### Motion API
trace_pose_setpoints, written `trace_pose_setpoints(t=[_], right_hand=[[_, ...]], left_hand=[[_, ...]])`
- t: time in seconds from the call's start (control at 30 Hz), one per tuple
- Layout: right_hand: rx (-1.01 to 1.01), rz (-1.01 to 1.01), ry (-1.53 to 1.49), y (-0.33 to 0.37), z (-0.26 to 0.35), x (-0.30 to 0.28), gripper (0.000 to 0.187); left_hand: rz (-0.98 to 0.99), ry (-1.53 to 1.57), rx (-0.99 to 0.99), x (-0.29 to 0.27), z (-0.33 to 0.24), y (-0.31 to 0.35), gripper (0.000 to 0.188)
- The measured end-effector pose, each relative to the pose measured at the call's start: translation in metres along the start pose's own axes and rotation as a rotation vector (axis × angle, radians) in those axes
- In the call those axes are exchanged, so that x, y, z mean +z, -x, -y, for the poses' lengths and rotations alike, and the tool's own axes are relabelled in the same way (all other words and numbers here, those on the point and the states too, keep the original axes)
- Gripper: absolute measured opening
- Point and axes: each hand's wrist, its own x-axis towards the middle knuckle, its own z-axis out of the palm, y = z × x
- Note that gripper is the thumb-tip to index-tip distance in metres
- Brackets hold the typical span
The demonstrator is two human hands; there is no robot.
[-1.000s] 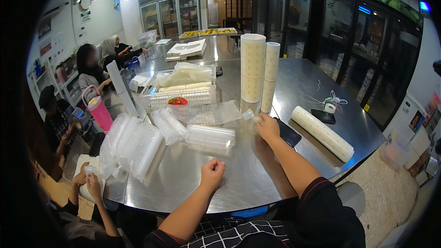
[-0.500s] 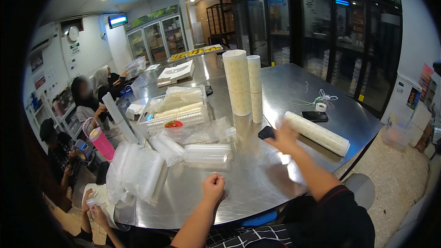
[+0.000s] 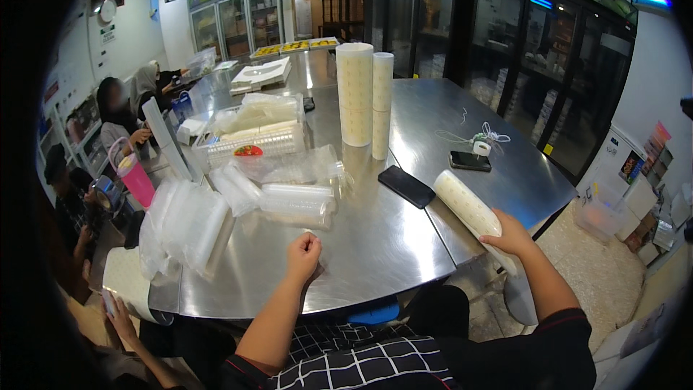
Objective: The person repeatedly picks small white circular caps from a sheet and places them into a clear plastic container. The person also handles a roll of caps and a smartphone on the table. The task continues with the same repetitive action throughout the clip.
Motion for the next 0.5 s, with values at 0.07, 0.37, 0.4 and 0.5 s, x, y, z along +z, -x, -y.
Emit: trace_pose_setpoints(t=[0.07,0.37,0.4,0.5], right_hand=[[-0.033,0.018,-0.371,0.035,0.003,-0.002,0.09],[-0.346,0.285,-0.965,0.093,0.128,0.09,0.091],[-0.42,0.322,-1.029,0.094,0.14,0.096,0.087],[-0.315,0.28,-1.141,0.097,0.162,0.095,0.078]], left_hand=[[0.067,-0.05,-0.023,0.002,-0.014,0.009,0.015],[0.676,0.464,-0.213,0.061,-0.099,0.076,0.066],[0.657,0.44,-0.207,0.058,-0.104,0.077,0.066],[0.568,0.461,-0.415,0.031,-0.111,0.078,0.06]])
